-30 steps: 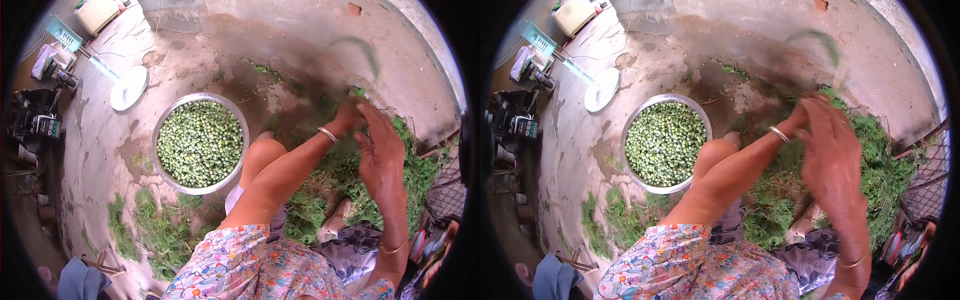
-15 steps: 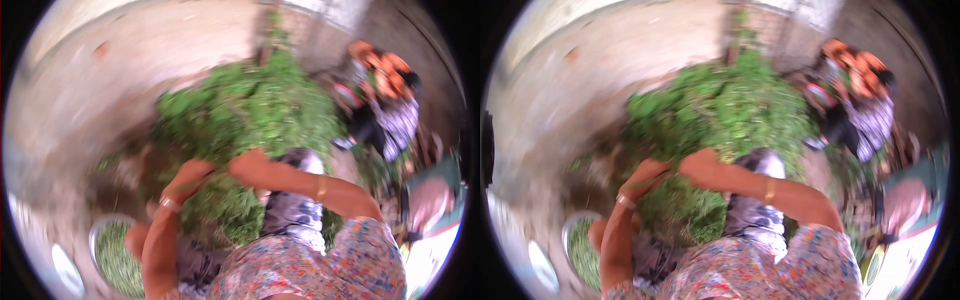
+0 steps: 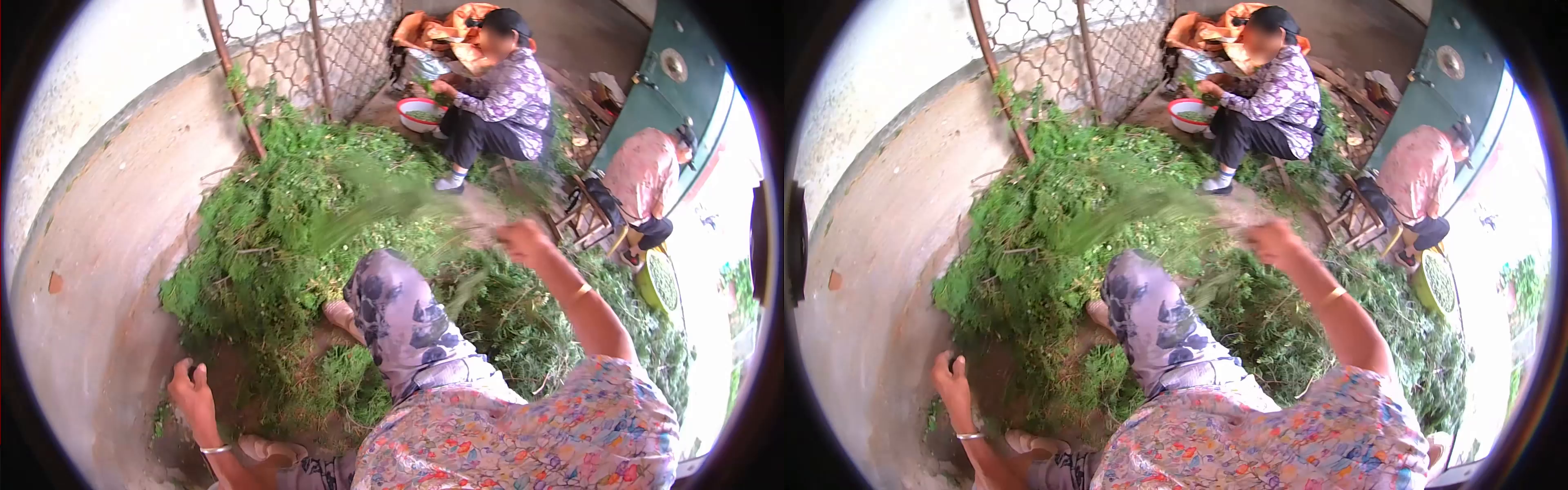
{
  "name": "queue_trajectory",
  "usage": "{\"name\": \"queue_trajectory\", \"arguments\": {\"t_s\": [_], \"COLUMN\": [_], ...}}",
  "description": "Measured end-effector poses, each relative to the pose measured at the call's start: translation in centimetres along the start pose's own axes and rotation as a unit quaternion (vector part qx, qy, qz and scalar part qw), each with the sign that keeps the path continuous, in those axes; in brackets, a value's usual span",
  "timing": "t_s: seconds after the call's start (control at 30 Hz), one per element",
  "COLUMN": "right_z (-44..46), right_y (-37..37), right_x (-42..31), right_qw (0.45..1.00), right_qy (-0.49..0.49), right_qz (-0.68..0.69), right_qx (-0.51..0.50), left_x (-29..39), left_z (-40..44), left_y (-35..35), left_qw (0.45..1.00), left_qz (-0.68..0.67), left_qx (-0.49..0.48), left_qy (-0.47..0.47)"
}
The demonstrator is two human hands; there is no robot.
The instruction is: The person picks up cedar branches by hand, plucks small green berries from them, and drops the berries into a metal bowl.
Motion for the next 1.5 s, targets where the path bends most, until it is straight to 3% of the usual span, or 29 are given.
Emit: {"name": "queue_trajectory", "arguments": {"t_s": [0.03,0.07,0.1,0.13,0.17,0.23,0.3,0.37,0.4,0.43,0.5,0.6,0.67,0.8,0.97,1.03,1.1,1.13,1.2,1.33,1.4,1.5], "right_z": [3.7,1.5,0.5,-1.1,-2.6,-6.3,-10.0,-4.0,-3.2,-1.3,-2.5,0.9,0.9,0.0,-4.9,-7.1,-8.7,-9.5,-10.1,-10.3,-10.3,-10.6], "right_y": [-7.4,-13.0,-19.2,-25.4,-28.9,-32.9,-30.4,-29.6,-25.4,-21.4,-11.5,-2.1,3.1,13.6,26.0,30.4,34.2,36.1,39.2,42.8,43.6,44.0], "right_x": [4.7,9.1,13.8,18.6,22.4,29.1,29.6,36.3,34.3,33.4,23.1,14.2,7.3,-3.9,-12.6,-14.1,-14.9,-15.1,-15.0,-13.9,-13.2,-12.5], "right_qw": [0.984,0.97,0.926,0.884,0.882,0.777,0.782,0.869,0.878,0.899,0.957,0.993,0.988,0.96,0.913,0.887,0.866,0.844,0.825,0.784,0.771,0.798], "right_qy": [-0.152,0.0,-0.018,-0.015,-0.012,-0.003,0.146,0.078,0.137,0.099,0.107,-0.058,-0.146,-0.248,-0.331,-0.355,-0.365,-0.378,-0.388,-0.41,-0.42,-0.369], "right_qz": [-0.079,0.15,0.238,0.192,0.193,0.391,0.3,0.286,0.239,0.289,0.13,0.082,0.045,0.026,-0.036,-0.051,-0.069,-0.082,-0.11,-0.184,-0.205,-0.199], "right_qx": [0.052,0.191,0.292,0.425,0.43,0.494,0.526,0.396,0.391,0.314,0.238,0.056,-0.033,-0.125,-0.236,-0.291,-0.335,-0.371,-0.397,-0.429,-0.433,-0.433], "left_x": [0.5,0.7,0.6,0.2,-0.6,-0.7,-1.1,-1.7,-1.9,-2.2,-2.6,-2.7,-3.6,-7.2,-10.9,-13.1,-18.2,-19.2,-20.1,-24.8,-26.0,-27.8], "left_z": [0.1,0.2,0.0,-0.1,-0.2,-0.1,-0.3,-0.4,-0.6,-0.6,-1.2,-1.7,-2.1,-2.3,-2.6,-2.6,-4.2,-4.4,-5.5,-8.5,-10.2,-12.6], "left_y": [0.4,0.9,1.6,2.1,2.4,3.0,3.5,3.8,3.9,3.8,4.0,2.9,1.8,0.3,-1.5,-1.2,0.8,1.2,4.4,10.0,13.0,17.4], "left_qw": [1.0,0.999,0.996,0.995,0.996,0.997,0.995,0.995,0.995,0.995,0.989,0.988,0.992,0.996,0.99,0.987,0.951,0.948,0.905,0.883,0.845,0.85], "left_qz": [-0.006,-0.011,-0.013,-0.016,-0.007,0.001,-0.011,-0.001,0.008,0.015,0.043,0.049,0.088,0.055,0.049,0.045,-0.032,-0.029,0.05,0.146,0.208,0.131], "left_qx": [-0.006,-0.043,-0.08,-0.086,-0.083,-0.081,-0.093,-0.101,-0.101,-0.097,-0.144,-0.141,-0.09,-0.055,-0.046,-0.054,-0.143,-0.146,-0.352,-0.385,-0.394,-0.37], "left_qy": [0.005,-0.021,-0.047,-0.044,-0.024,-0.001,-0.038,-0.02,-0.006,-0.009,-0.019,-0.039,0.025,-0.032,-0.124,-0.147,-0.272,-0.282,-0.235,-0.226,-0.295,-0.351]}}
Point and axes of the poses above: each hand's wrist, its own z-axis towards the middle knuckle, its own y-axis out of the palm, x = y × z, the point moved 7 cm from there along z, towards the middle knuckle, and after that the axes turned 12 degrees about -z, right-handed, at the moved point
